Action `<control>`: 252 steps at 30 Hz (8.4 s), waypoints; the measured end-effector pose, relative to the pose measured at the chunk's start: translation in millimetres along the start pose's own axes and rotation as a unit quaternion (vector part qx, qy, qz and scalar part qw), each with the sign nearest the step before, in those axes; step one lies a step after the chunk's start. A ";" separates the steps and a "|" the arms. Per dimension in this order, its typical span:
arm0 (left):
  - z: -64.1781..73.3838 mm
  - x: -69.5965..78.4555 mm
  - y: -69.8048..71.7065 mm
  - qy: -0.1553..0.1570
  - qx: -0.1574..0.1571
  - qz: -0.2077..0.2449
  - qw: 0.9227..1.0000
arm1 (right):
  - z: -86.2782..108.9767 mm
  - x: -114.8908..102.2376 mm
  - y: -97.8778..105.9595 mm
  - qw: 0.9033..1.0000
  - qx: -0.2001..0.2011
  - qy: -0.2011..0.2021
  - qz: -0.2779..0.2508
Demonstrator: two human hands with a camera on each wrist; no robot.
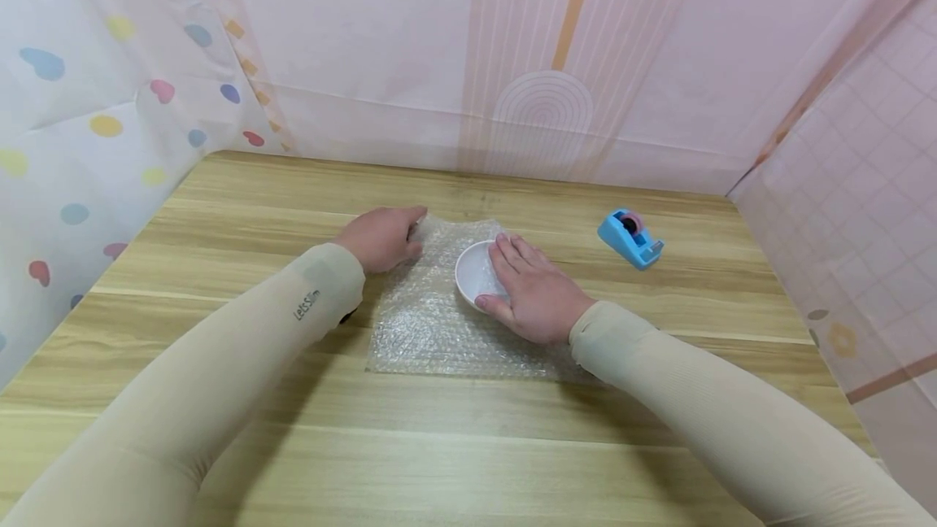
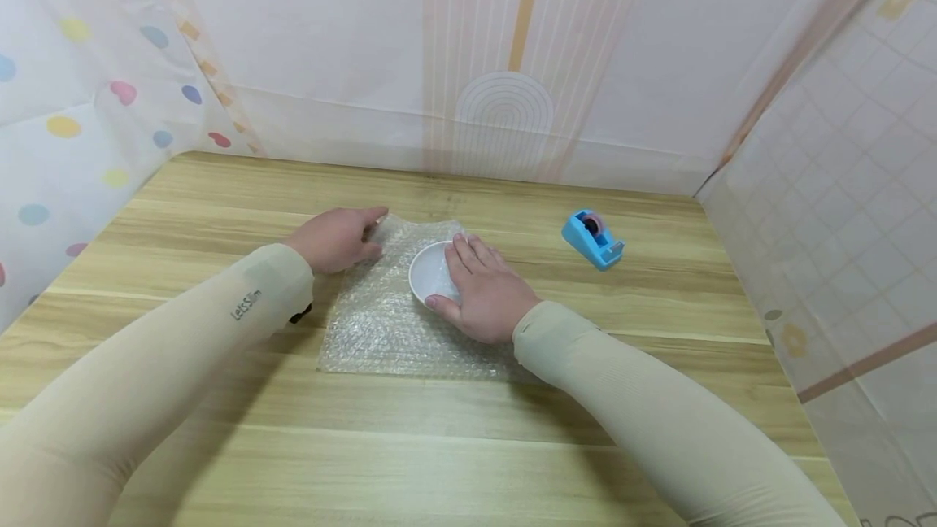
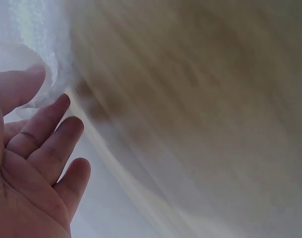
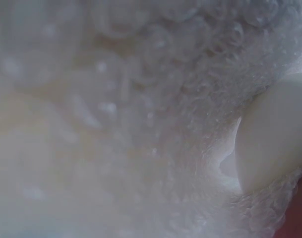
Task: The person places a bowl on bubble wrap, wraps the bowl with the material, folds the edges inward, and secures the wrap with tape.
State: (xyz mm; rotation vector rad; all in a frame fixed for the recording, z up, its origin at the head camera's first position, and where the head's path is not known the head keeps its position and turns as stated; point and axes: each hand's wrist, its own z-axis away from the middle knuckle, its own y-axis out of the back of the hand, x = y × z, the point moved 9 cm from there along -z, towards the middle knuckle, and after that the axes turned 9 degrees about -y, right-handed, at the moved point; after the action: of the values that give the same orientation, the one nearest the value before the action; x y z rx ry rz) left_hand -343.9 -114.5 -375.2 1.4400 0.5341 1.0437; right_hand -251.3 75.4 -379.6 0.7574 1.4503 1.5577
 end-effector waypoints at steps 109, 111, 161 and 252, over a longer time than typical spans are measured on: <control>26.0 128.5 -30.4 -0.218 0.016 -0.033 0.975 | 12.0 22.3 14.6 0.963 -0.013 -0.018 -0.269; 27.1 129.5 -31.3 -0.224 0.014 -0.031 0.974 | 12.0 22.1 12.7 0.963 -0.019 -0.020 -0.269; 11.2 138.6 -43.3 -0.175 -0.051 -0.111 0.977 | 11.3 27.0 -0.8 0.982 -0.069 -0.012 -0.175; -10.5 130.0 -38.6 -0.145 -0.081 -0.090 0.982 | 60.2 101.1 -4.6 0.967 -0.040 -0.205 -0.148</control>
State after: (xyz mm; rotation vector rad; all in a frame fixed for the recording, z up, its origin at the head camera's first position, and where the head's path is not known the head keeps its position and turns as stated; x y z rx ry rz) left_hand -279.3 5.2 -376.4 1.3431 0.3518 0.7008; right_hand -243.5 192.6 -387.4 0.7267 1.1277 1.1444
